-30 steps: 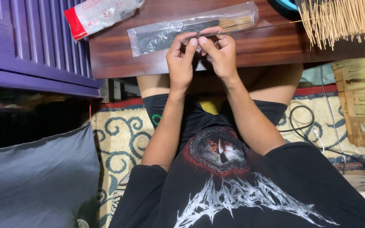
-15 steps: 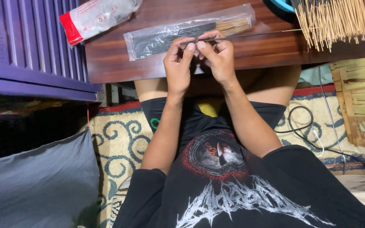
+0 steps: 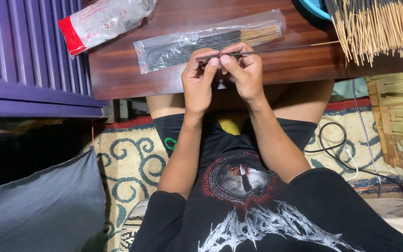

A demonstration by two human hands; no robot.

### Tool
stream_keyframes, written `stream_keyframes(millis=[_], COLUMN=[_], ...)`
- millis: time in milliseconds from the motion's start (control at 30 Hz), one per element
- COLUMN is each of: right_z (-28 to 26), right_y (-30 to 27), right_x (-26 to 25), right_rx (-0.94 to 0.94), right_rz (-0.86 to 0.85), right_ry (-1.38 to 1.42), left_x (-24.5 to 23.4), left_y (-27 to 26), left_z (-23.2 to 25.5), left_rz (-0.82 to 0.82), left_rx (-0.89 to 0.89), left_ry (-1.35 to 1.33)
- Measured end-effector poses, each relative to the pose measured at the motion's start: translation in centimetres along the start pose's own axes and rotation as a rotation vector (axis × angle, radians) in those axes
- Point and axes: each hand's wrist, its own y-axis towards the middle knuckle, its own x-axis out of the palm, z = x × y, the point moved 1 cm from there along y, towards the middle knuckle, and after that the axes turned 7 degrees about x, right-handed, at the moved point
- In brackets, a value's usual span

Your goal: The person is manually packing bundles of incense sticks into clear plastic sleeves on a wooden table.

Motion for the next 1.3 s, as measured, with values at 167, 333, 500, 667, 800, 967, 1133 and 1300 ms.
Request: stream_keyframes(millis=[167, 333, 500, 667, 800, 967, 1133, 1300], right_z=[0.1, 2.7, 2.6, 2.5, 2.6, 2.8, 2.9, 3.0], right_y=[0.0, 1.2, 1.2, 1.2, 1.2, 1.3, 1.2, 1.4], right_x=[-0.2, -1.0, -0.7, -1.1, -0.9, -0.9, -1.1, -1.1], right_rx=[0.005, -0.17, -0.176, -0.184, -0.199, -0.194, -0.186, -0.188], right_rz=[0.006, 0.024, 0.021, -0.001, 0.015, 0.015, 0.017, 0.039], right_ry=[0.051, 0.079, 0.043, 0.104, 0.106, 0.089, 0.122, 0.183], left_x=[-0.3, 0.2, 0.0, -0.4, 0.1, 0.4, 0.1, 0.3], left_y=[0.0, 0.0, 0.5, 0.3, 0.2, 0.2, -0.1, -0.3], left_z=[-0.5, -2.2, -1.5, -2.2, -2.0, -1.2, -2.0, -2.1], left_rz=[0.091, 0.088, 0.057, 0.106, 0.106, 0.038, 0.104, 0.125], left_rx=[-0.027, 0.134, 0.162, 0.175, 0.174, 0.17, 0.159, 0.145], left_ry=[0.042, 0.027, 0.047, 0.096, 0.101, 0.065, 0.117, 0.157])
